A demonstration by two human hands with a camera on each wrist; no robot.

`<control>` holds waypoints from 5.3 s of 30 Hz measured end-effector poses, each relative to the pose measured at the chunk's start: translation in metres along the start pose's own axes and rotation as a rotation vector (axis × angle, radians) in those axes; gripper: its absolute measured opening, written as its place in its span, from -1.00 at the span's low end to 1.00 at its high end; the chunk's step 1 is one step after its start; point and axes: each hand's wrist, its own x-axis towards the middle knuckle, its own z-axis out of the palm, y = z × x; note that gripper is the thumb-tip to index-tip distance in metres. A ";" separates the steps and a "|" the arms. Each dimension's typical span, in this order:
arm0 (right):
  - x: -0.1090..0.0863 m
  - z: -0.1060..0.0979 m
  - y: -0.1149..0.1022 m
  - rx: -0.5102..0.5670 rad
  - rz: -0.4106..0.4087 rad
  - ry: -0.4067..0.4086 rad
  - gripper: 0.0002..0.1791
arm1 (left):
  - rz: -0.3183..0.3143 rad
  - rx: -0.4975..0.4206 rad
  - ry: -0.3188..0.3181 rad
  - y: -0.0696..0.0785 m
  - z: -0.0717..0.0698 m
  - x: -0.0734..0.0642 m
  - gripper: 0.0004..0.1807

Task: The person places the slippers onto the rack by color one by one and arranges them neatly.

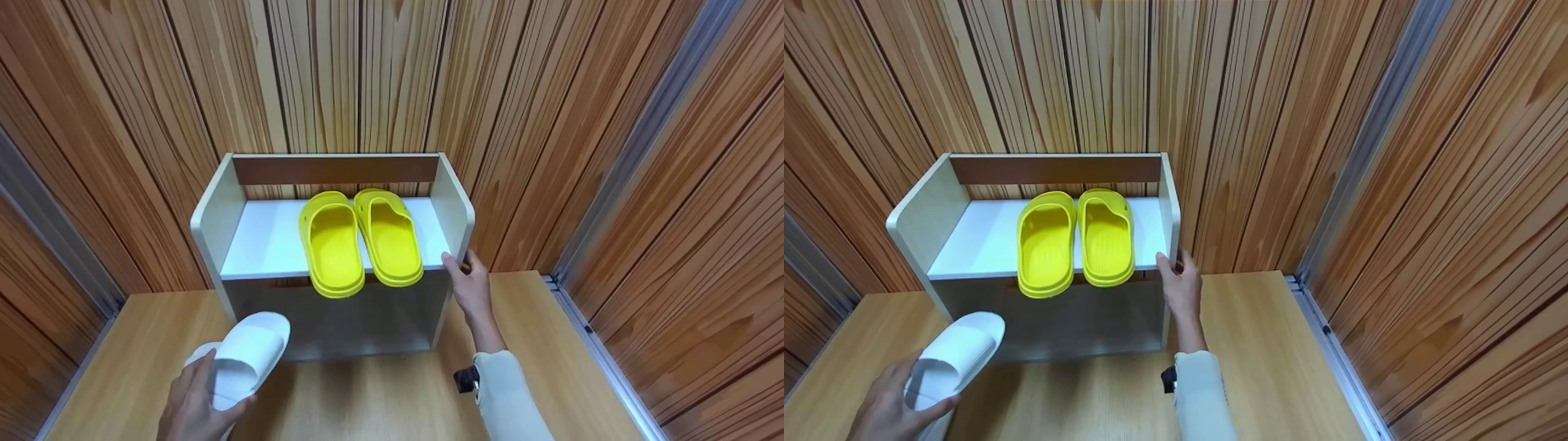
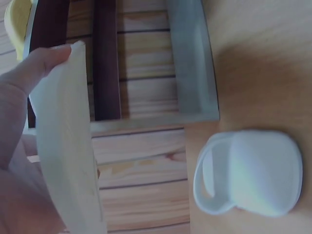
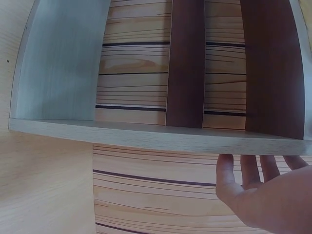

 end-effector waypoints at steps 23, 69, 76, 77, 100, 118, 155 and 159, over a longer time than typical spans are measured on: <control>0.000 0.000 0.001 0.021 -0.013 -0.005 -0.37 | 0.037 -0.134 0.207 0.027 0.056 -0.004 0.10; -0.001 0.004 0.001 0.058 -0.002 0.022 -0.37 | -0.040 -0.201 0.453 0.054 0.126 0.044 0.11; -0.002 0.004 0.001 0.072 0.005 0.026 -0.35 | -0.110 -0.250 0.440 0.053 0.142 0.054 0.12; -0.005 0.004 -0.004 0.072 0.013 0.023 -0.36 | -0.120 -0.252 0.437 0.053 0.144 0.055 0.11; -0.003 0.004 0.001 0.077 0.018 0.032 -0.38 | -0.019 -0.213 0.556 0.042 0.187 0.071 -0.05; -0.004 0.008 0.002 0.057 0.057 0.045 -0.33 | -0.034 -0.203 0.500 0.044 0.204 0.093 -0.12; -0.004 0.005 -0.004 0.073 0.053 0.044 -0.37 | 0.034 -0.181 0.533 0.049 0.204 0.106 0.08; -0.003 0.005 -0.004 0.082 0.026 0.040 -0.38 | 0.044 -0.187 0.517 0.048 0.200 0.105 0.06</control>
